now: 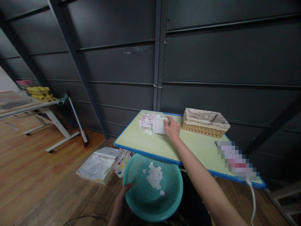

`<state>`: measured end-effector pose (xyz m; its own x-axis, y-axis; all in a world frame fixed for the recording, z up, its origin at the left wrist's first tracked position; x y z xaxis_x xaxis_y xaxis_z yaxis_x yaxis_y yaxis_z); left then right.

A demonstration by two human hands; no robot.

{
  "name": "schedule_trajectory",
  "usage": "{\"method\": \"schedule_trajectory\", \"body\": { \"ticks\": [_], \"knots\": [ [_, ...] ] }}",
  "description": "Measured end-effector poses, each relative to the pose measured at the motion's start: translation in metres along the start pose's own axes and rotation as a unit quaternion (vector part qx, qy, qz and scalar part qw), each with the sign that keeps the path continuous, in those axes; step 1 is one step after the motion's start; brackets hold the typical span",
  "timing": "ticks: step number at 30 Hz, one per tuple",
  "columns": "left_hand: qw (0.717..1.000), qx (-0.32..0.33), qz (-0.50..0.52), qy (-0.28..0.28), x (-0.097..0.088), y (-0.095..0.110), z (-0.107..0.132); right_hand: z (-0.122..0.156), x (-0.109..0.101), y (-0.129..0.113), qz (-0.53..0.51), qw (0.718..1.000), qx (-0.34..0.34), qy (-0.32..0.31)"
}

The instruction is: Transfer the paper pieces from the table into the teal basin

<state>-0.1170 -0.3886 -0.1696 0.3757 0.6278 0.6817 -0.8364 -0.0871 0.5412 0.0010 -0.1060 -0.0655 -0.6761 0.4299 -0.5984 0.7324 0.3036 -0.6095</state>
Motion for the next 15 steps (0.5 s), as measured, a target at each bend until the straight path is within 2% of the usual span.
{"method": "schedule_trajectory", "body": {
  "ticks": [8,15],
  "knots": [
    [0.998,0.007,-0.025,0.055,0.005,0.002,-0.004,-0.003,0.005,0.002,-0.083,0.996,0.001,-0.021],
    [0.999,0.013,-0.012,0.052,0.006,0.009,-0.004,-0.013,0.006,0.008,-0.105,0.991,0.007,-0.083]
  ]
}}
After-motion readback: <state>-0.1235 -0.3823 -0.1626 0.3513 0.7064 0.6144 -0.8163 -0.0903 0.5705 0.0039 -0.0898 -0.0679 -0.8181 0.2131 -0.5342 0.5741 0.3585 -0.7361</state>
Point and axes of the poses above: each hand's wrist, its own z-axis away from the middle knuckle, its own x-axis out of the palm, y = z × x, the point moved 1 cm from there along -z, towards the middle knuckle, and after that the axes turned 9 degrees about x, right-handed, at the moved point
